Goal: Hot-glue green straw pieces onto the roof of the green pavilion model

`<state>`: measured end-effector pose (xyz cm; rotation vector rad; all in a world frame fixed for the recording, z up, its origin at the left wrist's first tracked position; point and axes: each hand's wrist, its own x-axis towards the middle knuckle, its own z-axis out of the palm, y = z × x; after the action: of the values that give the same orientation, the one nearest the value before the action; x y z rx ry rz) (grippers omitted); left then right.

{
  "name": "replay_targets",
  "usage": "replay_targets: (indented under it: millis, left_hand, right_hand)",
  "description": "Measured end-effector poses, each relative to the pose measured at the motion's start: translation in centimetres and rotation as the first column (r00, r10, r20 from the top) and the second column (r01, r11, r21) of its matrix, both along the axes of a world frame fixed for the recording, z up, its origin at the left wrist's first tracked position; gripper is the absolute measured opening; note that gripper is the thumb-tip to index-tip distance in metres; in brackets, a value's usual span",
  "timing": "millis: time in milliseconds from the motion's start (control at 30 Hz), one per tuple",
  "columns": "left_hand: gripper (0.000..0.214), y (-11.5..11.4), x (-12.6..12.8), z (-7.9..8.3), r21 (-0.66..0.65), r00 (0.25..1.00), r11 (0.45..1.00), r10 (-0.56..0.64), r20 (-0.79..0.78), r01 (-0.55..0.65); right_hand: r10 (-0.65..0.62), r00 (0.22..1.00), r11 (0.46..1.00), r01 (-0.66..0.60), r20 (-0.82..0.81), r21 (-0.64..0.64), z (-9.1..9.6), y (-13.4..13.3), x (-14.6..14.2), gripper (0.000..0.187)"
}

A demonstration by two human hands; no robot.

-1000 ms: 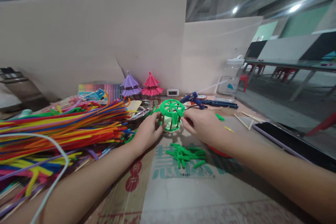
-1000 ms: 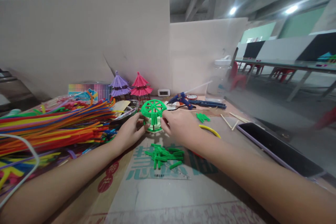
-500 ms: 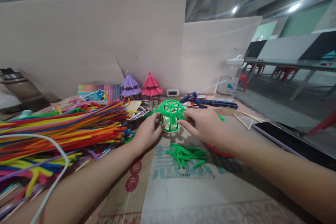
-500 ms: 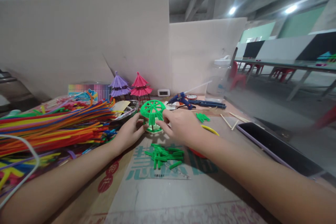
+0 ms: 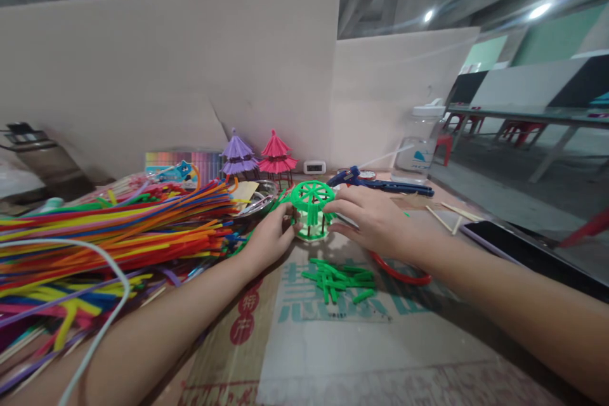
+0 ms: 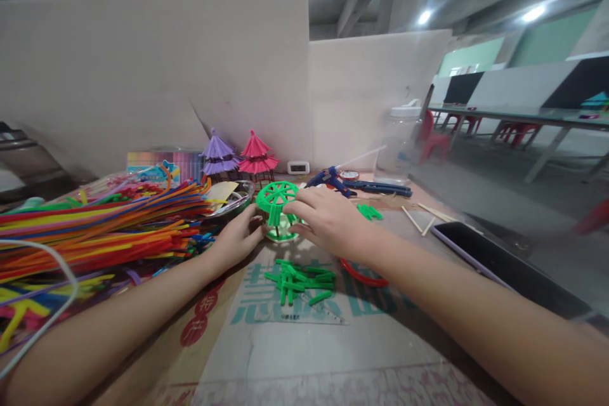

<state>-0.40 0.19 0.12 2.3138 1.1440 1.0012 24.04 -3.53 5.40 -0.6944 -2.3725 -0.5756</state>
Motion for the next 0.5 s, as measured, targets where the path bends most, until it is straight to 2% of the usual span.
replay_targets:
  millis: [500]
  left_hand:
    - [0.025,0.24,-0.09,-0.34,0.017,1.000,1.000,-0.001,-0.023,0.002]
  right_hand:
    - [-0.051,0.997,0.996,0.046,0.062,0.080,-0.21,-0.09,0.01,0.022]
